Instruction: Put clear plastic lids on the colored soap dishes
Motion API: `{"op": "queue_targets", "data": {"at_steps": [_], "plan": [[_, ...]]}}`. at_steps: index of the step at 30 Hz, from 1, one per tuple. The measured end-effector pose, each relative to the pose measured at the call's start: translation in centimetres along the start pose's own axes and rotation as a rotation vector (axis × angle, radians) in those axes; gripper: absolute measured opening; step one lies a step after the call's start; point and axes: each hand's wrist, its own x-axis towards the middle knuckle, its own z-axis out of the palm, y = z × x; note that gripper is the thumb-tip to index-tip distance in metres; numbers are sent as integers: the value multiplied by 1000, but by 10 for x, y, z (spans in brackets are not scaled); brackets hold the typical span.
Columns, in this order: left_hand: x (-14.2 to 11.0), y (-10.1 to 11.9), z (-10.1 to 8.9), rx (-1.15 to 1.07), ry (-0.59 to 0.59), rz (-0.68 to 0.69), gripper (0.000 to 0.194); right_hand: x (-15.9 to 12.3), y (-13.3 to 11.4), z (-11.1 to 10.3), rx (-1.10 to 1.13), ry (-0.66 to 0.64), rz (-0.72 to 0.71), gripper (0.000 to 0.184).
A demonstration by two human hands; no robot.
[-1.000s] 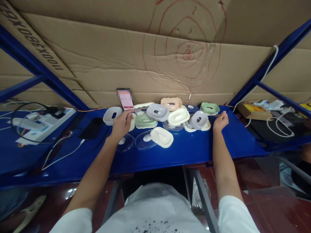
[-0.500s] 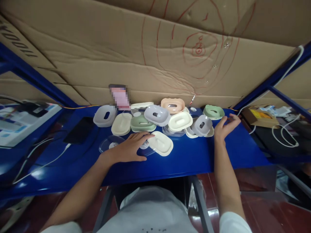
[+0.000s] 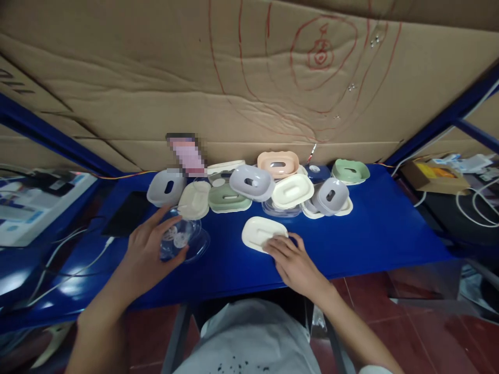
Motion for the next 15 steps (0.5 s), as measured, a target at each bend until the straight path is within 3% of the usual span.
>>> {"op": "queue_targets", "data": {"at_steps": [5, 9, 12, 15], "plan": [[-34, -21, 6, 8, -59, -95, 60, 11, 0, -17, -28, 76, -18, 41], [-47, -37, 14, -75, -11, -185, 67, 72, 7, -21, -180, 211, 2, 49], [-46, -43, 20, -146, 27, -211, 70, 121, 25, -25, -293, 227, 52, 45], [-45, -39, 22, -131, 96, -210, 65, 130, 30, -30, -323, 267, 44, 38]]}}
